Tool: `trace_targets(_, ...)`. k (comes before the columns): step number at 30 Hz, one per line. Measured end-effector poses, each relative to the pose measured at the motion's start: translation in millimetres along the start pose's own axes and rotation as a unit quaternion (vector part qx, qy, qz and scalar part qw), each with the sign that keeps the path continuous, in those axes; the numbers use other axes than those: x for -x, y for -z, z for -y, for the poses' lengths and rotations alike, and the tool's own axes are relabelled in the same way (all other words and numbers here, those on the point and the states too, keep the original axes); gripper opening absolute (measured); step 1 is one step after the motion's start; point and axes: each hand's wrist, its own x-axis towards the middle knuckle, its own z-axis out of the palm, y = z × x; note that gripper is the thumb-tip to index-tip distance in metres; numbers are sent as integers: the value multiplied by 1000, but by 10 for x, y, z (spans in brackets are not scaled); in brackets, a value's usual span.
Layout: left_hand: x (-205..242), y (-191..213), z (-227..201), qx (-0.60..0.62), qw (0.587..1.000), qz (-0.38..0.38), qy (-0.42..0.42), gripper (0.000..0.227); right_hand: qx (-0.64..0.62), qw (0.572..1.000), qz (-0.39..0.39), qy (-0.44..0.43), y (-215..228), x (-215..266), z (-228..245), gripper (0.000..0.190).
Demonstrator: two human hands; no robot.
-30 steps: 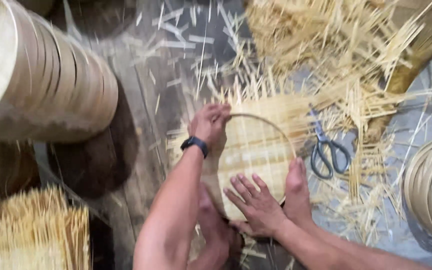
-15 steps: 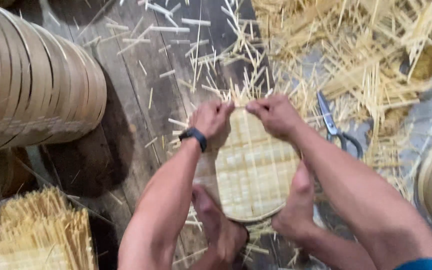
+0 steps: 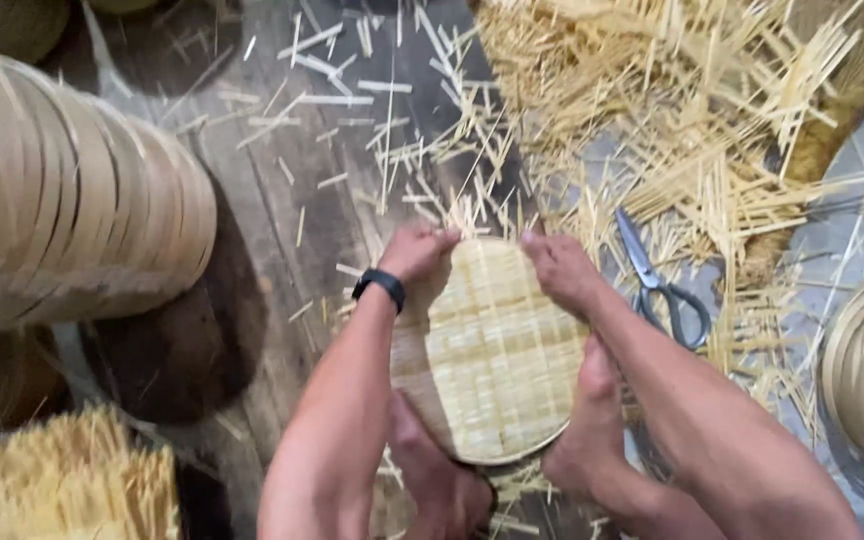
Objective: Weaving bamboo strips into a circular mat and trimming the edges to fit a hoop for a steamer basket.
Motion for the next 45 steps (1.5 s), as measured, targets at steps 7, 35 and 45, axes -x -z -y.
trace_targets(7,616,71,282,-203,911,-300,-198,52,-6,997,-41,64,-42,72,24,51)
trace_targets(35,2111,161,-35,-134,932,-322,-101,46,203,977,46,56,1021,2146,-574,44)
trace_targets(45,864,-41,-166,-23,976,-208,-54,40,-194,970,-64,-132,-217,1501,-1073,43)
